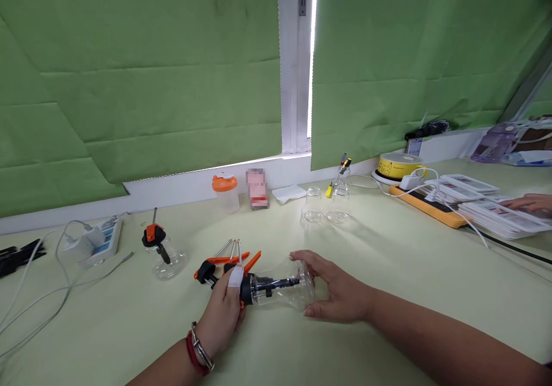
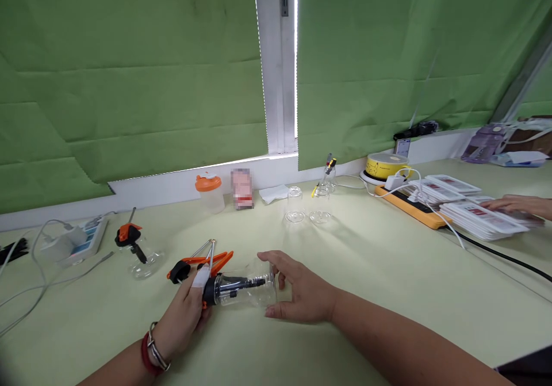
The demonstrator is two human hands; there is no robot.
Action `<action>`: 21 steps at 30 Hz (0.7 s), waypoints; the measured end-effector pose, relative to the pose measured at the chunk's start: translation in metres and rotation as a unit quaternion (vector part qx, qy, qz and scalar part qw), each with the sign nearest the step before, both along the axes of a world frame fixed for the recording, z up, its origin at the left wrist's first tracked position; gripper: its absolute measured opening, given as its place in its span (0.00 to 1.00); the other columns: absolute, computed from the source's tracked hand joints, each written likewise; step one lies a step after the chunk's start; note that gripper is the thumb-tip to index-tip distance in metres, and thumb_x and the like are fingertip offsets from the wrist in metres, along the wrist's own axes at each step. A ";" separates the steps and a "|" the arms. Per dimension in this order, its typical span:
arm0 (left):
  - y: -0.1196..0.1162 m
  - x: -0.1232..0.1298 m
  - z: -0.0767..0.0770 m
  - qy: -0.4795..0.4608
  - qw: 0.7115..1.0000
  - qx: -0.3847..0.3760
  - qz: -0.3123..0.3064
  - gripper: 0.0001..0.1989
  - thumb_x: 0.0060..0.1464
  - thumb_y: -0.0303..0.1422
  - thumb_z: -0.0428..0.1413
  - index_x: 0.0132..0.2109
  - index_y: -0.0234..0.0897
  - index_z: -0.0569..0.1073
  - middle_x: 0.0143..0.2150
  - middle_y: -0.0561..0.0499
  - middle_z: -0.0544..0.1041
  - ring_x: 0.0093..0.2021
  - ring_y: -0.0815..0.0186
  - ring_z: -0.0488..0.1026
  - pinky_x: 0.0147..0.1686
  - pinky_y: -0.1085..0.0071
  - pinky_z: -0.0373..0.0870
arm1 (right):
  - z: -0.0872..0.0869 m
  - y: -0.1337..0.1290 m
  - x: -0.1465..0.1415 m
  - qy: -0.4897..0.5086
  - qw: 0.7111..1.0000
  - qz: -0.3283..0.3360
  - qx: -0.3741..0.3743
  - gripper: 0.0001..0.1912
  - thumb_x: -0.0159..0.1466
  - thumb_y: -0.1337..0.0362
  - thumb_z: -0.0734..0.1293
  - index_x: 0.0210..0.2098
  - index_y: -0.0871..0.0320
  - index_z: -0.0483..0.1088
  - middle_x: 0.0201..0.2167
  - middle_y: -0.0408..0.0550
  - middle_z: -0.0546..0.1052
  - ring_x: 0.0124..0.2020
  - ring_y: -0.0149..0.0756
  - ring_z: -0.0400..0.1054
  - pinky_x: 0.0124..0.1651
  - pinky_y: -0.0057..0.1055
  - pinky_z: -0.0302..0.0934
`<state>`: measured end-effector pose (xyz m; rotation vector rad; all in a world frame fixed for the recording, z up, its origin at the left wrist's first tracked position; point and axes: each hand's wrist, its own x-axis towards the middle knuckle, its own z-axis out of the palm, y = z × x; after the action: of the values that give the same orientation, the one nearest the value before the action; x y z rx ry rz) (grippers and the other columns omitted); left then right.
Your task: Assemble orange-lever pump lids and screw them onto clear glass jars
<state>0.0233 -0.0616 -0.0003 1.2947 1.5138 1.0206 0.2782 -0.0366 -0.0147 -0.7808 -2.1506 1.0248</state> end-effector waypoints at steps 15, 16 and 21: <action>-0.002 0.002 -0.003 -0.062 0.997 -0.046 0.006 0.24 0.51 0.57 0.47 0.39 0.41 0.68 0.18 0.59 0.58 0.15 0.69 0.60 0.12 0.75 0.54 | -0.007 0.005 -0.002 0.110 0.964 0.057 -0.235 0.44 0.52 0.50 0.73 0.61 0.51 0.51 0.43 0.47 0.65 0.36 0.31 0.61 0.36 0.29 0.57; -0.002 0.002 -0.003 -0.060 0.997 -0.046 0.009 0.25 0.50 0.57 0.47 0.41 0.41 0.68 0.17 0.59 0.58 0.15 0.68 0.60 0.12 0.75 0.54 | -0.007 0.005 -0.002 0.112 0.963 0.057 -0.238 0.44 0.51 0.50 0.73 0.61 0.50 0.51 0.43 0.47 0.65 0.35 0.31 0.61 0.35 0.29 0.57; -0.002 0.003 -0.005 -0.056 0.998 -0.036 0.013 0.24 0.51 0.57 0.46 0.38 0.41 0.68 0.17 0.59 0.57 0.15 0.68 0.60 0.11 0.75 0.55 | -0.009 0.005 -0.001 0.108 0.962 0.053 -0.244 0.44 0.51 0.50 0.73 0.61 0.50 0.51 0.41 0.46 0.65 0.33 0.29 0.60 0.34 0.28 0.56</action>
<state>0.0259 -0.0638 -0.0048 1.1516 1.4731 1.0280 0.2767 -0.0320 -0.0237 -0.7332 -1.7869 1.6529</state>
